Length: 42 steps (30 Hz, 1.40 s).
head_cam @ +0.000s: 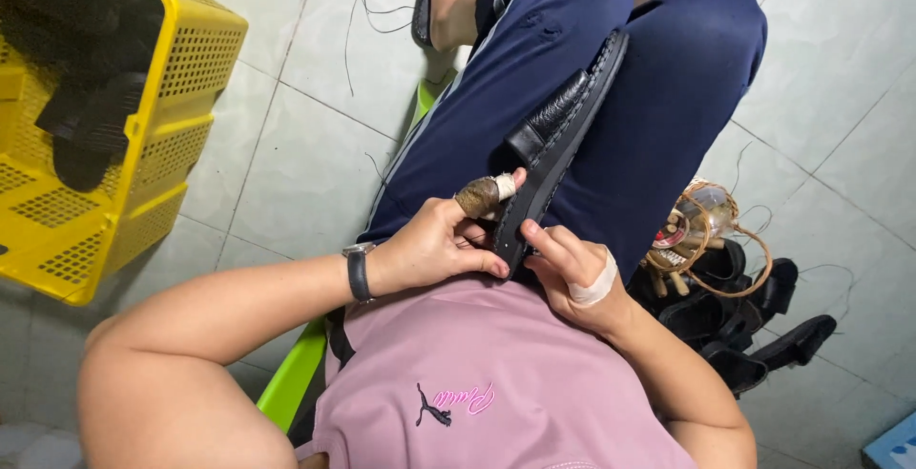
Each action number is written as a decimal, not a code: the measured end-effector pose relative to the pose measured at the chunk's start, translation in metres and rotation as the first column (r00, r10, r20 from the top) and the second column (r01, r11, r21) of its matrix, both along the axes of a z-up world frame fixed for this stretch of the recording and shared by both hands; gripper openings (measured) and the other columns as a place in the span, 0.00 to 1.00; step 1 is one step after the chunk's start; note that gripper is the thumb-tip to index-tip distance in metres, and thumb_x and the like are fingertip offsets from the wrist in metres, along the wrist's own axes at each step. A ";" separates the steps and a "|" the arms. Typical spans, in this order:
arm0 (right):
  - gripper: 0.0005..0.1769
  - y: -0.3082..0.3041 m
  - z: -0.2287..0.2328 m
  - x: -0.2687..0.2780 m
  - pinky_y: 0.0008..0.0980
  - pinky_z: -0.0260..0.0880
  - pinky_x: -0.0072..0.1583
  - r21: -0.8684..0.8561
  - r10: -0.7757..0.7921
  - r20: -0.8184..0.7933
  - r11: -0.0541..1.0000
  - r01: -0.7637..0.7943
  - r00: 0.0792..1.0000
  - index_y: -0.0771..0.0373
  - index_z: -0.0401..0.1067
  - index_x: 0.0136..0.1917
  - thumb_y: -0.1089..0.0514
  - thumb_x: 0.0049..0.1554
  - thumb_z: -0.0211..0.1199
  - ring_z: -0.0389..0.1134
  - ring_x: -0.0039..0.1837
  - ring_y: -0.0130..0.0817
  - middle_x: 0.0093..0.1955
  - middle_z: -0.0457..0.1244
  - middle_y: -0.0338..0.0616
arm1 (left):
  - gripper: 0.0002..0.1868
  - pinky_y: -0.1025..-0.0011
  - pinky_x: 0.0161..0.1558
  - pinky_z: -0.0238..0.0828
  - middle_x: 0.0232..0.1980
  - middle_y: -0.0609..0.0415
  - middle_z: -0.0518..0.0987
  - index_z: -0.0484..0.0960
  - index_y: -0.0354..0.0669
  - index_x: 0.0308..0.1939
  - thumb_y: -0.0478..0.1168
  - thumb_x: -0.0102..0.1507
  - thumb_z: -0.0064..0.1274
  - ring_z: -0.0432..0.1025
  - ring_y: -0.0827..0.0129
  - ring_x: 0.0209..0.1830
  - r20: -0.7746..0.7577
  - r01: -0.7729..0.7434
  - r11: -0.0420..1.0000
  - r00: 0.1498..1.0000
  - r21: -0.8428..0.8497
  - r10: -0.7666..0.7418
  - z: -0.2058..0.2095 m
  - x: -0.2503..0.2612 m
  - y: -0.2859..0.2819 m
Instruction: Hand-sewing a shoe sole to the upper using a needle and thread while sitting on a low stool.
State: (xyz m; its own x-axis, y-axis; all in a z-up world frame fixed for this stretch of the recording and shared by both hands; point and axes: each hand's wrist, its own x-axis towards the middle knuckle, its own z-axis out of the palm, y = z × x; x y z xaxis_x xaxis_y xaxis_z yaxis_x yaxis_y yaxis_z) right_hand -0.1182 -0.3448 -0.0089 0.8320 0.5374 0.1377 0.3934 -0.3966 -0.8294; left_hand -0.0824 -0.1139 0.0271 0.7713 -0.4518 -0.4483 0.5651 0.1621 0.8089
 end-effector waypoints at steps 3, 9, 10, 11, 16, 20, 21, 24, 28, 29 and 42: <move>0.27 0.005 0.003 0.009 0.41 0.62 0.24 0.050 0.047 0.044 0.998 -0.049 0.998 0.66 0.65 0.65 0.67 0.50 0.59 0.61 0.24 0.49 0.33 0.61 0.49 | 0.33 0.77 0.30 0.79 0.35 0.42 0.78 0.76 0.27 0.49 0.32 0.43 0.72 0.75 0.71 0.29 -0.028 -0.003 1.000 1.000 0.008 0.003 -0.005 -0.001 0.001; 0.27 0.005 0.008 0.020 0.42 0.59 0.22 0.048 0.142 0.065 0.988 -0.145 0.988 0.68 0.62 0.63 0.68 0.50 0.59 0.59 0.22 0.50 0.29 0.58 0.50 | 0.37 0.79 0.27 0.78 0.39 0.43 0.80 0.75 0.32 0.53 0.37 0.42 0.73 0.76 0.69 0.29 0.045 0.028 0.999 0.999 0.045 -0.030 -0.009 -0.003 0.000; 0.27 0.001 0.005 0.016 0.41 0.57 0.22 0.074 0.114 0.007 0.991 -0.114 0.993 0.69 0.62 0.63 0.67 0.49 0.61 0.60 0.23 0.51 0.30 0.59 0.50 | 0.39 0.76 0.26 0.77 0.42 0.39 0.79 0.74 0.32 0.55 0.41 0.43 0.71 0.76 0.63 0.31 0.129 0.062 0.994 0.989 0.095 -0.074 0.004 0.005 0.001; 0.28 -0.003 0.003 0.012 0.39 0.55 0.22 0.096 0.088 -0.054 0.992 -0.083 0.995 0.71 0.62 0.62 0.66 0.49 0.62 0.60 0.24 0.53 0.30 0.59 0.49 | 0.41 0.74 0.26 0.77 0.46 0.35 0.79 0.72 0.32 0.57 0.45 0.45 0.70 0.77 0.57 0.33 0.208 0.090 0.985 0.971 0.146 -0.120 0.017 0.012 0.000; 0.32 -0.019 -0.015 -0.019 0.36 0.69 0.39 0.267 0.021 -0.224 0.963 0.040 0.974 0.72 0.49 0.67 0.67 0.53 0.59 0.69 0.40 0.43 0.47 0.66 0.58 | 0.38 0.68 0.23 0.74 0.34 0.47 0.76 0.72 0.41 0.56 0.54 0.48 0.66 0.76 0.56 0.28 0.371 0.077 0.966 0.913 0.247 -0.168 0.017 0.010 -0.003; 0.31 -0.027 -0.024 -0.036 0.34 0.70 0.45 0.283 -0.080 -0.175 0.950 0.128 0.981 0.75 0.51 0.63 0.68 0.51 0.62 0.70 0.48 0.37 0.54 0.66 0.61 | 0.34 0.59 0.28 0.73 0.31 0.45 0.79 0.74 0.38 0.53 0.56 0.51 0.62 0.75 0.50 0.30 0.556 -0.008 0.959 0.816 0.285 -0.159 0.018 0.002 0.002; 0.31 -0.023 -0.018 -0.030 0.34 0.70 0.45 0.282 -0.086 -0.175 0.950 0.134 0.981 0.75 0.51 0.63 0.68 0.51 0.62 0.70 0.48 0.37 0.54 0.66 0.61 | 0.34 0.59 0.28 0.73 0.31 0.45 0.79 0.74 0.38 0.53 0.56 0.51 0.62 0.75 0.50 0.30 0.557 -0.003 0.959 0.815 0.284 -0.162 0.015 0.000 0.008; 0.27 -0.012 -0.006 -0.016 0.41 0.67 0.31 0.148 -0.108 0.049 0.984 0.100 0.993 0.76 0.60 0.56 0.65 0.47 0.67 0.68 0.32 0.49 0.39 0.67 0.58 | 0.09 0.67 0.32 0.70 0.34 0.51 0.76 0.80 0.37 0.28 0.40 0.59 0.56 0.72 0.56 0.33 0.726 -0.098 0.880 0.612 0.464 -0.314 0.008 -0.007 0.025; 0.25 -0.011 -0.010 -0.020 0.39 0.69 0.31 0.150 -0.122 0.116 0.983 0.104 0.986 0.77 0.62 0.55 0.67 0.46 0.67 0.69 0.33 0.51 0.41 0.67 0.60 | 0.10 0.67 0.36 0.69 0.37 0.53 0.68 0.77 0.38 0.26 0.40 0.59 0.55 0.69 0.55 0.36 0.669 -0.038 0.881 0.667 0.472 -0.329 0.026 -0.006 0.043; 0.26 -0.014 -0.013 -0.023 0.38 0.68 0.31 0.168 -0.131 0.073 0.979 0.117 0.989 0.77 0.62 0.55 0.68 0.46 0.68 0.69 0.33 0.52 0.41 0.67 0.59 | 0.11 0.66 0.40 0.69 0.38 0.51 0.67 0.76 0.38 0.31 0.43 0.61 0.53 0.70 0.51 0.39 0.558 0.028 0.946 0.802 0.322 -0.214 0.036 -0.004 0.046; 0.23 0.001 -0.005 -0.007 0.44 0.69 0.34 0.219 -0.142 0.240 0.972 0.089 0.960 0.77 0.70 0.53 0.67 0.44 0.70 0.69 0.37 0.57 0.41 0.66 0.63 | 0.13 0.74 0.19 0.72 0.25 0.45 0.77 0.72 0.29 0.46 0.30 0.59 0.51 0.76 0.66 0.19 0.214 0.135 0.980 0.963 0.149 -0.165 -0.004 -0.004 0.003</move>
